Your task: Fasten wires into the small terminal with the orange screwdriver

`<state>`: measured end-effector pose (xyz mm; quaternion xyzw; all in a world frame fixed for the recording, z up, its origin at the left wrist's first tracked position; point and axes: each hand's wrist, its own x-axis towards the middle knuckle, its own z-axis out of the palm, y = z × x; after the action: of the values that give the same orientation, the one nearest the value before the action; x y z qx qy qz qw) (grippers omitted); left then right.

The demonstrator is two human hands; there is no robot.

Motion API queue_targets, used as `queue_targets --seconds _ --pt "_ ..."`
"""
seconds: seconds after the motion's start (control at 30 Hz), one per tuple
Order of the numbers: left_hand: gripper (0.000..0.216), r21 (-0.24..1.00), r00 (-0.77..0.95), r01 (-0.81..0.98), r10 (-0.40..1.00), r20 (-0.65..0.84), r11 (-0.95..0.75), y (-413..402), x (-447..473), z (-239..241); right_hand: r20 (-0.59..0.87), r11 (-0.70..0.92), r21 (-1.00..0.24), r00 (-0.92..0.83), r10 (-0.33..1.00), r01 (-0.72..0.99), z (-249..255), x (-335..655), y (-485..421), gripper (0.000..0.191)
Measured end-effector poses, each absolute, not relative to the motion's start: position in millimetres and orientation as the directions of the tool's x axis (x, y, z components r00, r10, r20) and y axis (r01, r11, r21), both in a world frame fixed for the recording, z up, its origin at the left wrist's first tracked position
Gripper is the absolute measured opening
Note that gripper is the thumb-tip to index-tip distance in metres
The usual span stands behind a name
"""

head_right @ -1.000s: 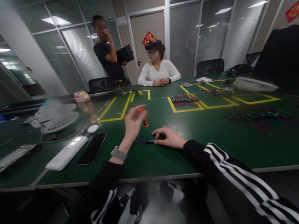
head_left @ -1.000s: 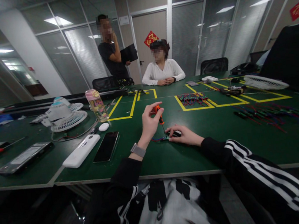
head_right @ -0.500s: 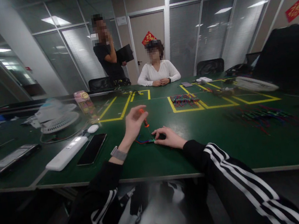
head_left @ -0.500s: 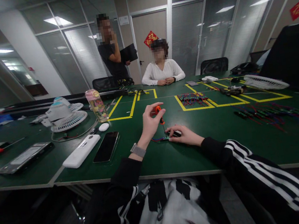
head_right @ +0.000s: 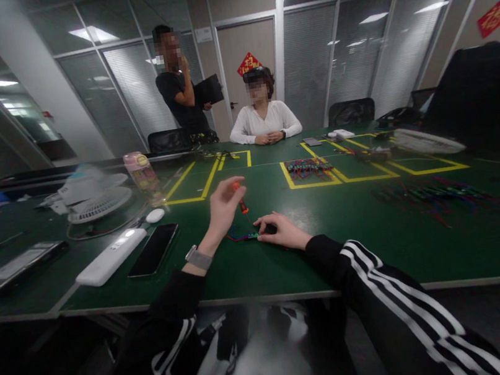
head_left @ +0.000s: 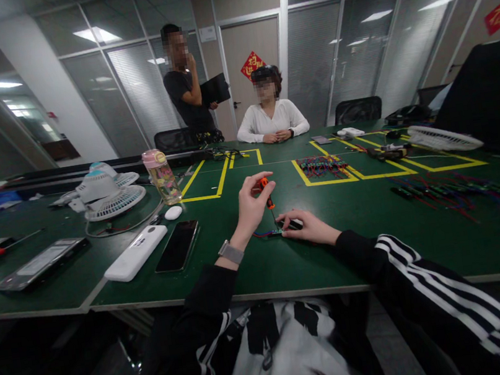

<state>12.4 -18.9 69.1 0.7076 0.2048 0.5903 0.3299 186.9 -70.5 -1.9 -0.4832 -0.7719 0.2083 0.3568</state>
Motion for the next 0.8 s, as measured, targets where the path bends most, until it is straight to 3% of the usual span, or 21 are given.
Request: queue_targets --seconds 0.1,0.27,0.5,0.8 --pt "0.027 0.712 0.229 -0.086 0.682 0.695 -0.697 -18.2 12.6 68.9 0.346 0.443 -0.664 -0.278 0.896 0.602 -1.1 186.5 -70.8 0.018" --pt "0.034 0.767 0.284 -0.208 0.713 0.641 -0.607 -14.6 14.9 67.4 0.34 0.44 -0.666 -0.279 0.898 0.603 -0.8 186.2 -71.1 0.018" --pt "0.025 0.705 0.209 -0.088 0.679 0.704 -0.704 -18.3 13.6 67.3 0.348 0.446 -0.661 -0.28 0.895 0.604 -2.2 186.7 -70.3 0.017" --pt "0.031 0.761 0.269 -0.19 0.713 0.648 -0.62 -18.4 14.1 69.6 0.361 0.458 -0.664 -0.283 0.889 0.591 -1.4 186.2 -70.8 0.017"
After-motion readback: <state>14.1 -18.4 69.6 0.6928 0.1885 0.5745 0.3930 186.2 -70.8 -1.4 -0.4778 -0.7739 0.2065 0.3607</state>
